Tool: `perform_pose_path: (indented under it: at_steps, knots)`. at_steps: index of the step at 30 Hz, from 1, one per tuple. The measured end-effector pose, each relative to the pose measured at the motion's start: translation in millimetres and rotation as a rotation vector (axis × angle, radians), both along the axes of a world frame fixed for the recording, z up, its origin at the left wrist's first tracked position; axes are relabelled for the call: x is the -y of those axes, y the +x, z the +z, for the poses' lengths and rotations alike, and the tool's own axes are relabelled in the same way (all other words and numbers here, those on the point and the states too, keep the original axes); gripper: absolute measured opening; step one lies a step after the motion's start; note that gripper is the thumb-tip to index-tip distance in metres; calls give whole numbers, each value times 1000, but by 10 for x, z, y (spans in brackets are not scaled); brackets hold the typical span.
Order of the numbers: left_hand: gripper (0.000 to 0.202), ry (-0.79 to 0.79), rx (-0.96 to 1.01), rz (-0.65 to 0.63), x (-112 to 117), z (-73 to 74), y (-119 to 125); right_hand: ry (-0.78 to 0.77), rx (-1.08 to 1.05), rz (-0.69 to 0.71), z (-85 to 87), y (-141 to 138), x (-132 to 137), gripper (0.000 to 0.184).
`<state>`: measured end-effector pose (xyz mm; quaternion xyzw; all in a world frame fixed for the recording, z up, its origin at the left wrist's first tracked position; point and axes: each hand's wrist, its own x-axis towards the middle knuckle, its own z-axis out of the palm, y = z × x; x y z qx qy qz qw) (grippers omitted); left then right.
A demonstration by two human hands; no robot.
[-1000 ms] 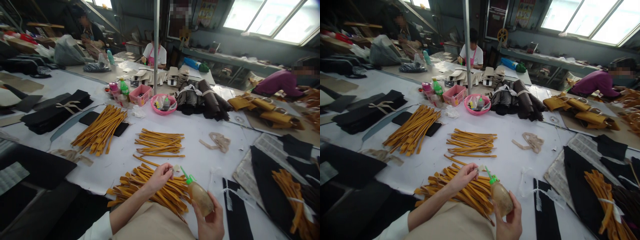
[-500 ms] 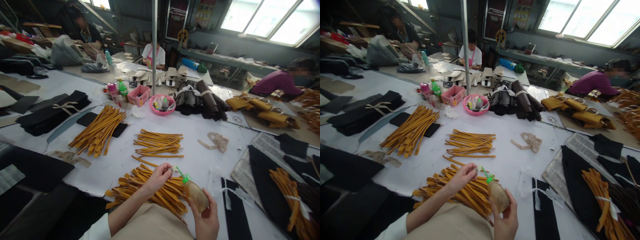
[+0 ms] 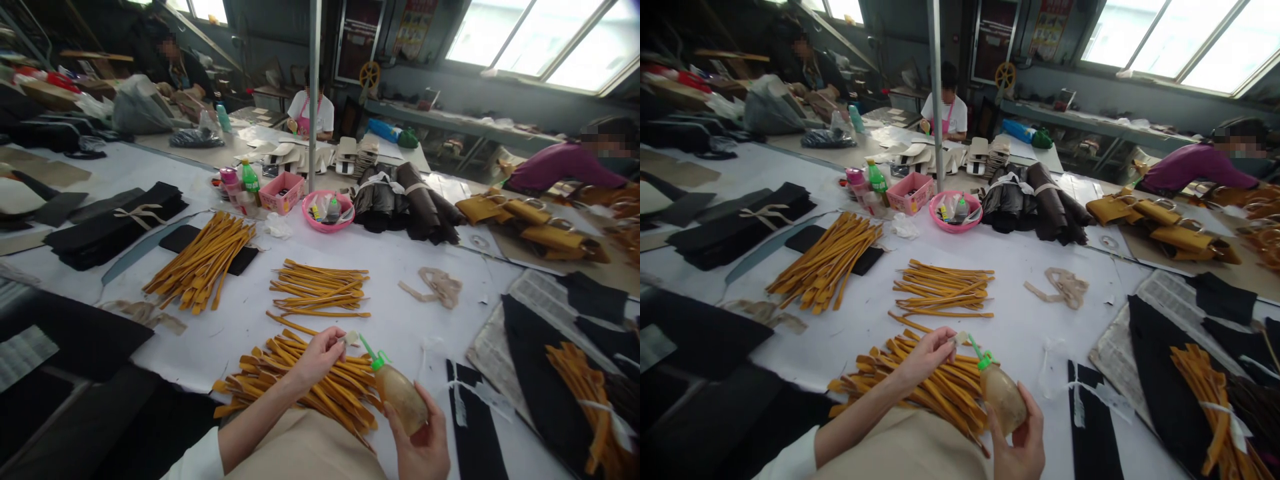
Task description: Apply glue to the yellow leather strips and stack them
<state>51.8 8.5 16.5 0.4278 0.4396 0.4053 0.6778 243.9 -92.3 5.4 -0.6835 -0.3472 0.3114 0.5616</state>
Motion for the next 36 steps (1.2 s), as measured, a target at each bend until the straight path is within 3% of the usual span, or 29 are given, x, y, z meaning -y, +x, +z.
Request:
perform_pose_path:
  at_steps: [3,8,13,18,23,27,31,36]
  knots:
    - [29,8,3,4,0,5,1,-38,-27,48,4,0,5,71]
    - [27,0,-9,2,2,4,-3,-5,-5,-51,-1,6,22,71]
    - [26,9,2,6,-4,-26,0,-31,13,64,0,11,75,68]
    - [27,8,-8,2,4,-64,-15,-90,-26,70,78,9,62,68]
    - [26,4,-52,-27,0,-82,-35,-180,-290,114,181,180,13,66]
    - [29,146,-231,-46,-24,-72,-98,-185,-620,152,269,349,11,50]
    - [41,271,-418,-58,-68,2,-193,-155,-712,27,335,413,21,41]
    - [40,370,-408,26,-195,233,-202,-176,-727,-54,290,421,20,42]
